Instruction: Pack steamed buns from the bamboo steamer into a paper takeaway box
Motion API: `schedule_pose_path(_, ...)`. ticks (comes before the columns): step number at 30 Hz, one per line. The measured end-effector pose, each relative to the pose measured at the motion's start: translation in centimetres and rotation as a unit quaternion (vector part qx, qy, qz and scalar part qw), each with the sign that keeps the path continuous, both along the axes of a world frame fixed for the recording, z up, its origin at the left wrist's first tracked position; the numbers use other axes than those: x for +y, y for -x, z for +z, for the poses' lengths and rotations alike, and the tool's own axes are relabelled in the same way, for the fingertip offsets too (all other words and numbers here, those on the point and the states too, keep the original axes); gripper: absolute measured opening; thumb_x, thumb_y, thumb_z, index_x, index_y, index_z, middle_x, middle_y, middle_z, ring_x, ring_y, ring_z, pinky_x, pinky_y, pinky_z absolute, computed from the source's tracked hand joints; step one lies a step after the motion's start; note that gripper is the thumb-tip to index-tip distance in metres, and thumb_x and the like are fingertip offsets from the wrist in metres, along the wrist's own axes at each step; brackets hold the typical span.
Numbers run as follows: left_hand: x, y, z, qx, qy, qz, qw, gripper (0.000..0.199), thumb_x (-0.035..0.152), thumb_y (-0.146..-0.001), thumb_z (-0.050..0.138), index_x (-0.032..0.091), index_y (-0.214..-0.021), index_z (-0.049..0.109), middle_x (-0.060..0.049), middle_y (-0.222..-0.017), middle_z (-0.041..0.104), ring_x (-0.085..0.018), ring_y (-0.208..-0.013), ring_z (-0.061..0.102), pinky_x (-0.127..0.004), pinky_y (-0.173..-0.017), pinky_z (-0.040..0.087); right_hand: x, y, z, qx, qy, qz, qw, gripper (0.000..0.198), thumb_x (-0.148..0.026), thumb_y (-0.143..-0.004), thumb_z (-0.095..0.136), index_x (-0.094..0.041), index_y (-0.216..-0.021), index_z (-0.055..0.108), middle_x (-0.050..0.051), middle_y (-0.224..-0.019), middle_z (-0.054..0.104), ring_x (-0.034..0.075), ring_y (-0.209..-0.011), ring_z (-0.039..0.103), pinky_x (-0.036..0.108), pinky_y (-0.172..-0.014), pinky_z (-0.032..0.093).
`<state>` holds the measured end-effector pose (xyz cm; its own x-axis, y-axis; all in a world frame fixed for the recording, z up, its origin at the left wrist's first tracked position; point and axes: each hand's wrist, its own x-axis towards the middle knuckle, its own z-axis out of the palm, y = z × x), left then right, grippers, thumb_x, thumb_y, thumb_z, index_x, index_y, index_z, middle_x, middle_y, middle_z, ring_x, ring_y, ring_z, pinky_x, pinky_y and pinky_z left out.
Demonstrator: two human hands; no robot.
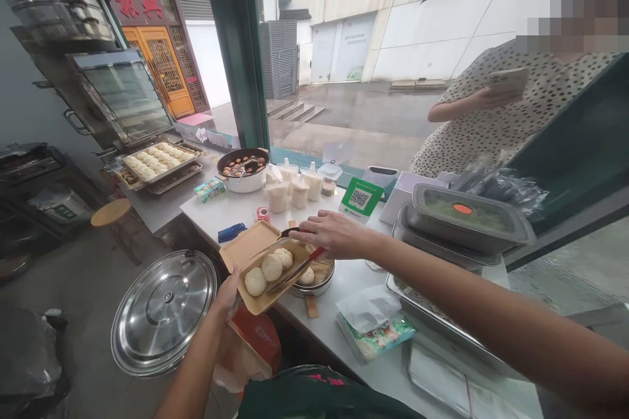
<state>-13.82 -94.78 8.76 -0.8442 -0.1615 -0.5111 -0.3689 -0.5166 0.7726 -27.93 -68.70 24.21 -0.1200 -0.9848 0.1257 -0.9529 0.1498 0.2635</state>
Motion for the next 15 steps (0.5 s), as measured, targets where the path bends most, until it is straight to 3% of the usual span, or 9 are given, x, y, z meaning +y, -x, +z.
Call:
schedule_pose_path(7, -0.2, -1.0, 0.7, 0.006, 0.008, 0.010, 1.000, 0.052, 0.053, -0.081, 0.045, 0.013, -0.113, 0.055, -0.013, -0.107, 0.064, -0.024, -0.103, 0.058, -0.035, -0.087, 0.048, 1.3, 1.7, 1.8, 0.019, -0.018, -0.012, 1.000, 0.048, -0.036, -0.075, 0.062, -0.022, -0.119, 0.048, 0.004, -0.089, 0.058, 0.015, -0.077, 0.050, 0.028, -0.063, 0.026)
schedule_pose_path(15, -0.6, -0.4, -0.3, -0.013, 0.086, 0.062, 0.994, 0.051, 0.055, -0.079, 0.046, 0.013, -0.106, 0.059, -0.013, -0.102, 0.065, -0.023, -0.100, 0.059, -0.035, -0.083, 0.049, -1.0, -0.2, 2.3, 0.105, -0.029, -0.022, 0.994, 0.027, -0.011, -0.083, 0.044, -0.019, -0.106, 0.055, 0.004, -0.081, 0.060, 0.015, -0.070, 0.051, 0.031, -0.063, 0.026)
